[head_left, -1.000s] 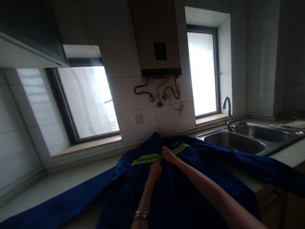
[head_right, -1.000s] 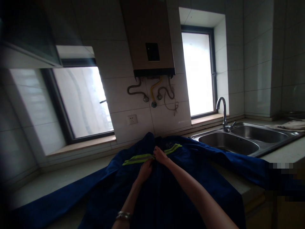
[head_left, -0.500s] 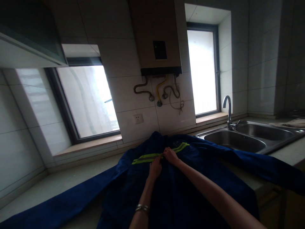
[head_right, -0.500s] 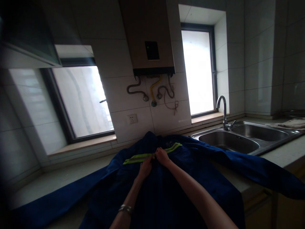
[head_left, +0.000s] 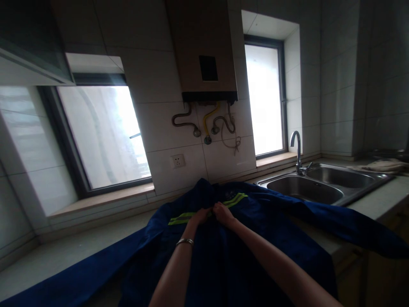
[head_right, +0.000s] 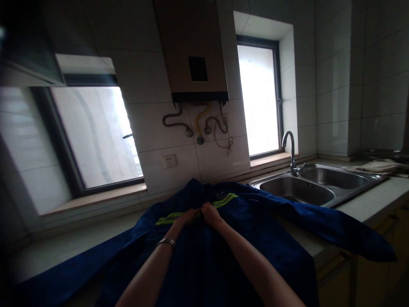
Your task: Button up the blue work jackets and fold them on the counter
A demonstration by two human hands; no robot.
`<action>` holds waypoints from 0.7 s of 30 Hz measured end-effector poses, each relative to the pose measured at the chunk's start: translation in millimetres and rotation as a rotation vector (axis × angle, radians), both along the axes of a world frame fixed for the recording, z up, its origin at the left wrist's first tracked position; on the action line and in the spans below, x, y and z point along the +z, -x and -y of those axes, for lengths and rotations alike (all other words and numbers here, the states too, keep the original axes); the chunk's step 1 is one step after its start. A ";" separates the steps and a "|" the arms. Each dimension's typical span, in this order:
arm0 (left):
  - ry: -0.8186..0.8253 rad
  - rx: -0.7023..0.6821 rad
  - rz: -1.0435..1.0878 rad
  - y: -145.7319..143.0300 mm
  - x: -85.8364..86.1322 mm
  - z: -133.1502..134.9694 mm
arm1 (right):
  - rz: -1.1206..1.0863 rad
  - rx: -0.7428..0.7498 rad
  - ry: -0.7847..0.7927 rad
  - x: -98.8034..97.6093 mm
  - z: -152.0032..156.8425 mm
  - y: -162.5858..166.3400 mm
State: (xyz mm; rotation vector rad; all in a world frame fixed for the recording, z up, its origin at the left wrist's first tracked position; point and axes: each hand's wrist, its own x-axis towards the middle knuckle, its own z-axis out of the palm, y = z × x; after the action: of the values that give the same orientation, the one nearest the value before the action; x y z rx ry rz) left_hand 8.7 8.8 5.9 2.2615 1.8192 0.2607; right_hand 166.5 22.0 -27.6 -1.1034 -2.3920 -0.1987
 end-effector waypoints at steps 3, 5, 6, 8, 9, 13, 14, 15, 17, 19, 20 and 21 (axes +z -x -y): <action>0.013 -0.018 -0.026 -0.2 -2.4 -2.6 | 0.030 0.063 0.009 0.0 9.1 -7.1; 0.021 -0.024 -0.055 -0.4 -4.1 -4.0 | 0.066 0.121 0.002 1.1 18.1 -13.1; 0.023 -0.026 -0.071 -0.4 -4.8 -4.6 | 0.083 0.144 -0.003 2.3 22.9 -15.8; 0.025 -0.029 -0.107 -0.1 -5.9 -5.5 | 0.117 0.166 -0.002 6.2 31.5 -19.5; 0.023 -0.029 -0.125 0.2 -6.3 -5.9 | 0.127 0.164 0.008 8.8 34.9 -20.2; 0.014 -0.019 -0.197 1.4 -8.0 -7.0 | 0.095 0.086 0.100 20.5 40.0 -18.1; 0.012 -0.014 -0.212 1.5 -8.6 -7.3 | 0.079 0.059 0.125 23.3 39.2 -17.2; 0.011 -0.009 -0.226 1.6 -9.4 -7.5 | 0.070 0.037 0.147 25.9 37.9 -16.5; 0.009 0.001 -0.247 1.5 -11.1 -8.0 | 0.081 0.028 0.179 30.8 34.1 -16.0; 0.005 0.007 -0.259 1.4 -12.8 -8.4 | 0.117 0.052 0.203 35.6 30.2 -15.9; 0.005 0.011 -0.264 1.4 -13.5 -8.7 | 0.141 0.068 0.214 37.9 28.7 -15.7; 0.006 0.014 -0.268 1.3 -14.1 -9.0 | 0.167 0.083 0.225 40.1 27.7 -15.3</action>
State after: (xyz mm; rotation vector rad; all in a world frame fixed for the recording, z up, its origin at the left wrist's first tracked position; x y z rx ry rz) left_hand 7.4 17.8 -8.2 2.3760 1.9576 -0.0495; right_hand 181.7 -5.7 12.5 -1.1212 -2.6554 0.0075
